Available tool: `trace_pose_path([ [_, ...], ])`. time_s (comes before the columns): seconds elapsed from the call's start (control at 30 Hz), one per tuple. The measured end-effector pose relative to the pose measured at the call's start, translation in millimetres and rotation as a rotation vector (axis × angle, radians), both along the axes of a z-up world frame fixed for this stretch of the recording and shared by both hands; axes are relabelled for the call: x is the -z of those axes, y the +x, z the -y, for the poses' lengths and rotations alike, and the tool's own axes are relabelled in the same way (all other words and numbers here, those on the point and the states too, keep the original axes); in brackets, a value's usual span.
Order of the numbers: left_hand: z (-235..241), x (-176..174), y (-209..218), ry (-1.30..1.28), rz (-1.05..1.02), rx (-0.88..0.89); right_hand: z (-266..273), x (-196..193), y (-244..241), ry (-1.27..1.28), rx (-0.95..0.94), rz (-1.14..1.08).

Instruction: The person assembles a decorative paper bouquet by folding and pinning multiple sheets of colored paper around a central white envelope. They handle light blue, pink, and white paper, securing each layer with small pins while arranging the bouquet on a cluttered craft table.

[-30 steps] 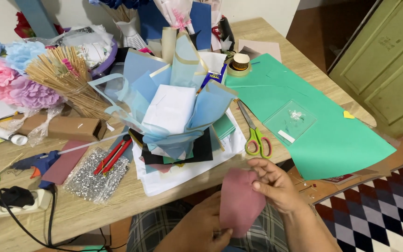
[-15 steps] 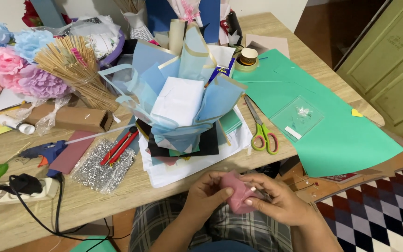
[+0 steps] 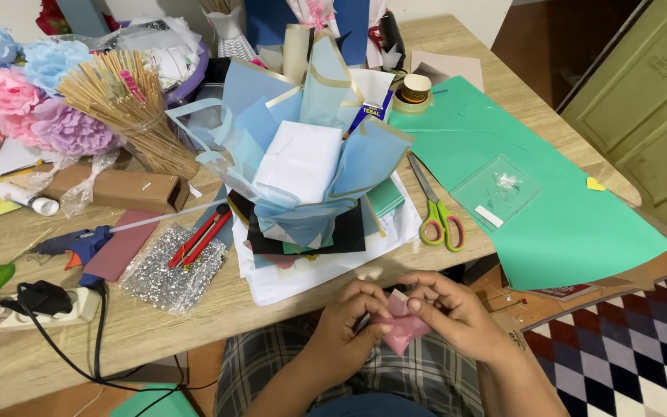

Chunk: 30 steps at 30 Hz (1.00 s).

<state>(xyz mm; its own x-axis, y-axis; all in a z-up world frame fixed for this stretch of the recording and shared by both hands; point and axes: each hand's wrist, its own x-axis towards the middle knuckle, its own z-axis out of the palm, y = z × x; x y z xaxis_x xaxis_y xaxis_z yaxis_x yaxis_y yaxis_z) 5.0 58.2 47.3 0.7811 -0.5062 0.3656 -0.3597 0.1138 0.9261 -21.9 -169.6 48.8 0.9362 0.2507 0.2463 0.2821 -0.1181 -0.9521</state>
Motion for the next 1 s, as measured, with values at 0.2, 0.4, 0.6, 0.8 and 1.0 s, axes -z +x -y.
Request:
trace_pose_path([
  [0.2, -3, -8, -1, 0.016, 0.209, 0.003, -4, -4, 0, 0.036, -0.020, 0.028],
  [0.4, -3, -13, -5, 0.032, 0.196, 0.027, -4, -3, 0, 0.025, 0.020, 0.019],
  [0.6, -1, -2, -6, 0.249, 0.179, -0.042, -3, -1, -3, 0.001, 0.030, -0.059],
  [0.8, 6, 8, -1, 0.310, 0.357, -0.045, -4, 0, -3, -0.042, 0.047, -0.116],
  [1.0, 8, 11, -4, 0.223, 0.506, -0.130, 0, 7, -2, -0.144, 0.068, -0.038],
])
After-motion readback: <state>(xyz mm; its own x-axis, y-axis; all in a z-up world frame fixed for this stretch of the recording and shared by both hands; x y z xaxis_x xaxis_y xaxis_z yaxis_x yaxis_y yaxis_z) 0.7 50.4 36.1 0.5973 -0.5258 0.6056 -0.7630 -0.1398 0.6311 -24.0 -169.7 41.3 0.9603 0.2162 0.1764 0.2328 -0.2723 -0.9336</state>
